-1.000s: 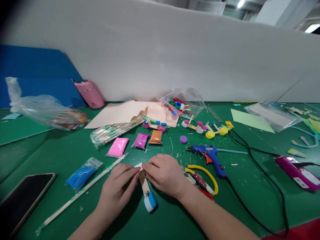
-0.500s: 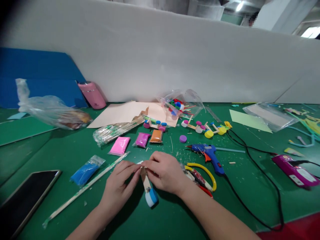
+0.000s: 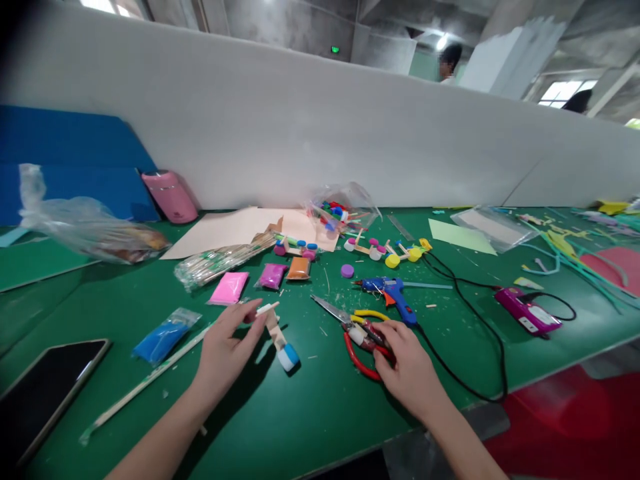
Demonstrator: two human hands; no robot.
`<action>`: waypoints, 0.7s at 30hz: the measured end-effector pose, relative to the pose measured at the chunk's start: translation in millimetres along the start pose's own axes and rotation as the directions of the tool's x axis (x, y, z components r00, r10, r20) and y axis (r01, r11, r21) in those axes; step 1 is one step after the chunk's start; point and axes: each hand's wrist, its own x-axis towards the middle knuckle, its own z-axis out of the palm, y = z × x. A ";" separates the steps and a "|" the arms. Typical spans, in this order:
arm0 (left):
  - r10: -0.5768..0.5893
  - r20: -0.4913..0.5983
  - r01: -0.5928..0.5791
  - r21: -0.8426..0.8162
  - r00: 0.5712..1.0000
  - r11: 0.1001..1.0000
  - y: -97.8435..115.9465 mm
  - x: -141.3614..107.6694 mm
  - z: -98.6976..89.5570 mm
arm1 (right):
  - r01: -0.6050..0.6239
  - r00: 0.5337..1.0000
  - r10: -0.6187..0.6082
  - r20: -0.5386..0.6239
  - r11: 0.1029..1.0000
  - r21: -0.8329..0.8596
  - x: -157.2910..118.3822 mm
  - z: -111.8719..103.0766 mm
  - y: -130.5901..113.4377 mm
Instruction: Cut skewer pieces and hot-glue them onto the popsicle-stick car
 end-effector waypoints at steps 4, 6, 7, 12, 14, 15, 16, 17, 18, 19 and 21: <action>-0.088 -0.106 0.089 0.010 0.990 0.996 -7.2 -2.3 -5.9 | -0.038 0.997 0.041 0.065 0.998 -0.044 4.3 1.6 -2.8; -0.116 -0.163 0.121 0.022 0.980 0.992 -12.3 -0.6 -9.2 | -0.067 0.995 0.072 0.075 0.996 -0.062 10.4 2.7 -3.5; -0.126 -0.189 0.135 0.031 0.974 0.990 -14.8 0.8 -10.6 | -0.080 0.993 0.085 0.078 0.995 -0.067 12.8 3.3 -3.5; -0.149 -0.230 0.169 0.070 0.962 0.983 -22.9 6.9 -13.1 | -0.133 0.988 0.136 0.067 0.990 -0.047 9.0 3.2 -3.1; -0.150 -0.209 0.170 0.083 0.966 0.982 -24.0 7.2 -12.8 | -0.151 0.987 0.152 0.059 0.988 -0.024 2.2 -1.9 -0.3; -0.152 -0.200 0.172 0.088 0.968 0.981 -24.2 7.0 -12.7 | -0.160 0.986 0.161 0.051 0.987 -0.015 -1.5 -6.3 3.1; -0.156 -0.192 0.177 0.092 0.969 0.980 -24.3 6.6 -12.6 | -0.171 0.984 0.172 0.040 0.985 -0.012 -5.2 -11.9 8.2; -0.163 -0.189 0.183 0.093 0.968 0.979 -24.1 6.1 -12.6 | -0.186 0.982 0.187 0.020 0.982 -0.017 -8.6 -18.5 15.4; -0.173 -0.188 0.192 0.092 0.967 0.977 -23.9 5.8 -12.6 | -0.202 0.979 0.201 -0.014 0.979 -0.041 -12.0 -25.9 24.6; -0.183 -0.188 0.202 0.088 0.965 0.975 -23.6 5.5 -12.6 | -0.220 0.975 0.216 -0.053 0.973 -0.074 -15.3 -33.6 35.7; -0.205 -0.180 0.221 0.075 0.962 0.972 -23.2 5.3 -12.5 | -0.276 0.960 0.266 -0.089 0.951 -0.141 -22.2 -48.2 62.4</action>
